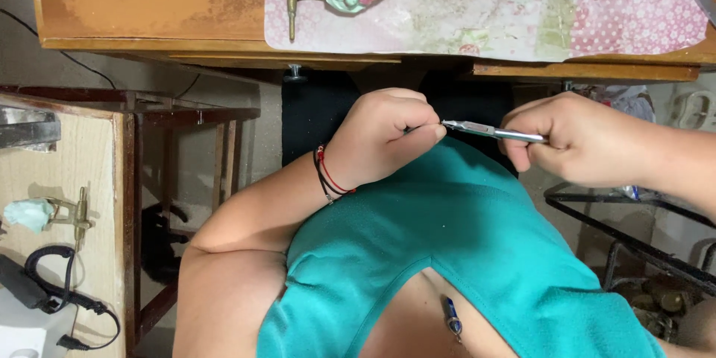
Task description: The person works on a dental mold held in a metal clamp, using a metal tool to apply and shape a pink material on the teeth. They also use pliers to cut and bend a small metal wire, then place the wire onto the mold.
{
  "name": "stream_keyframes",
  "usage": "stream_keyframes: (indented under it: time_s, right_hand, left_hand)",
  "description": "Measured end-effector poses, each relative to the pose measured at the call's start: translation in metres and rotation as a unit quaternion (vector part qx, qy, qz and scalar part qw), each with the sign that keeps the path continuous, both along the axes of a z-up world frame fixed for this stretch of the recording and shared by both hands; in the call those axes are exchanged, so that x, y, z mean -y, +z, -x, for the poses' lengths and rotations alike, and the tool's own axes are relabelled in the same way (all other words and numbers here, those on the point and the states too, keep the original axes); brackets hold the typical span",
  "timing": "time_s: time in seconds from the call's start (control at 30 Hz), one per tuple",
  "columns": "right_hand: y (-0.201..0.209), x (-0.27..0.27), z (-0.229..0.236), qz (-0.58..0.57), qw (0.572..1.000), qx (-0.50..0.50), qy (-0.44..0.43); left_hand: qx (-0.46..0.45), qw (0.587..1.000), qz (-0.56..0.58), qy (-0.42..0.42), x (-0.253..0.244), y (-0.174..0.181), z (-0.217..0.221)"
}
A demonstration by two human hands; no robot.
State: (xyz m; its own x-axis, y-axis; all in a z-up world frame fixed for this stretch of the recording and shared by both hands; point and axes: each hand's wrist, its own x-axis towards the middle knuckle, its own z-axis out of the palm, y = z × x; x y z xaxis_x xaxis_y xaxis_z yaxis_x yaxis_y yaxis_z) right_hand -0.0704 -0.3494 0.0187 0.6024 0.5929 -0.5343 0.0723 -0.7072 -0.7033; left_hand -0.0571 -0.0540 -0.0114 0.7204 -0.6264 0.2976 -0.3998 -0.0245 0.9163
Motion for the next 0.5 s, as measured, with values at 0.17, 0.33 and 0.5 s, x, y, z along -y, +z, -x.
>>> stream_keyframes:
  time_s: [0.17,0.33,0.5]
  right_hand:
    - [-0.019,0.013,0.010,-0.053,0.983,-0.157,-0.076]
    - [-0.016,0.012,0.010,-0.184,0.932,-0.293,-0.105]
    - [-0.017,0.010,0.015,-0.274,0.877,-0.378,-0.116]
  left_hand:
    - [0.074,0.997,-0.007,0.003,0.002,0.004,-0.001]
    - [0.100,0.995,-0.008,0.003,0.005,0.008,-0.001]
    - [0.154,0.988,-0.022,-0.017,0.009,0.009,-0.003]
